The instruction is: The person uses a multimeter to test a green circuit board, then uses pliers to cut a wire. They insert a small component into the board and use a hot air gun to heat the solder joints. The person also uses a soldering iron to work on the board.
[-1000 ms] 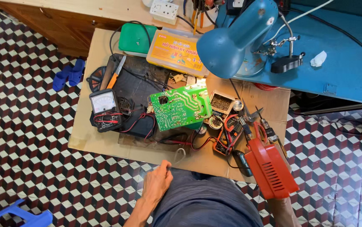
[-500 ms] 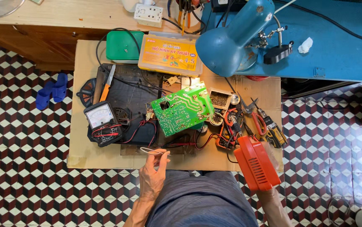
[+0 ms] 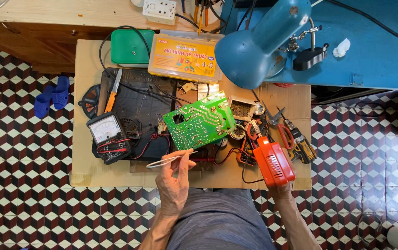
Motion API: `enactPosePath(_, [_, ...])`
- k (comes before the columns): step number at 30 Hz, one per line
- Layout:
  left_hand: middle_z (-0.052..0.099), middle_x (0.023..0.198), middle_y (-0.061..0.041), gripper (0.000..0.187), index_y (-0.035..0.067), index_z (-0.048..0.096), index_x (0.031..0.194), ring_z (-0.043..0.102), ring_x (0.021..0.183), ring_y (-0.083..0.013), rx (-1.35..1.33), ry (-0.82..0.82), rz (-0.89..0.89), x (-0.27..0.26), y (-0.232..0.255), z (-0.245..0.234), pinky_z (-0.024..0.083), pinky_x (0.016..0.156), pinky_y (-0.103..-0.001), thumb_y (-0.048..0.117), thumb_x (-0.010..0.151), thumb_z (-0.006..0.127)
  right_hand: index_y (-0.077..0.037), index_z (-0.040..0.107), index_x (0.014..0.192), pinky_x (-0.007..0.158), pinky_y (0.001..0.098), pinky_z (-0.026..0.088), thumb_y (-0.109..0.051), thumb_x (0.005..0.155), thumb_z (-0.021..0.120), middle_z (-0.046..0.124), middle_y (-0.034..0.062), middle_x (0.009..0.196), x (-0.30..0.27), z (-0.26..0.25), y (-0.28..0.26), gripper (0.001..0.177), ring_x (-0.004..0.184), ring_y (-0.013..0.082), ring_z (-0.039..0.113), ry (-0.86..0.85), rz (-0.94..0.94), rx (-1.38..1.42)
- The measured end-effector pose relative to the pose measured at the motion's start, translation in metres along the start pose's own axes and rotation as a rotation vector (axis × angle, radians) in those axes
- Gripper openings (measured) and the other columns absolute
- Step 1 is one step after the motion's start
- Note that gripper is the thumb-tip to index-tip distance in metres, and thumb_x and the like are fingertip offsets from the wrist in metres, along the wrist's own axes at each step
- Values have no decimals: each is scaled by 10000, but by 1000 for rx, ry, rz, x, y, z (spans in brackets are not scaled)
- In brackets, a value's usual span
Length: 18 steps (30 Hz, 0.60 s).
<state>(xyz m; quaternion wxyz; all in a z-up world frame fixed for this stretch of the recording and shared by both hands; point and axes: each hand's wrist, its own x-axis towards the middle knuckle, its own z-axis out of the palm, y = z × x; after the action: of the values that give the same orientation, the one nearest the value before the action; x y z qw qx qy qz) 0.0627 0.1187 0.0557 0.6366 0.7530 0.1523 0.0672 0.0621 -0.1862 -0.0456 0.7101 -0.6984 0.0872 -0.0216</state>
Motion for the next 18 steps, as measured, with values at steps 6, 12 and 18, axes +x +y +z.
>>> enactPosePath(6, [760,1000,-74,182,27,665,1167,759,819,-124,8,-19,-17,-1,1,8,603,735,-258,112,1016,609,-12,641,1205,796,286,579,-224,1022,626,681,72,1057,13,5,-27,280,935,145,705,-67,-267,-596])
enactPosePath(12, [762,951,-66,190,40,673,1180,759,816,-121,4,-15,-57,1,-1,17,596,732,-255,112,1014,615,-14,620,1145,768,262,573,-230,1016,638,684,58,1022,18,4,-25,252,893,142,698,-66,-217,-539])
enactPosePath(18, [766,915,-63,191,46,682,1180,758,813,-121,21,4,-91,1,-1,19,593,733,-256,117,1014,618,-34,616,1191,797,269,580,-256,1024,638,704,59,1073,19,-1,-13,279,939,151,707,-97,-141,-489])
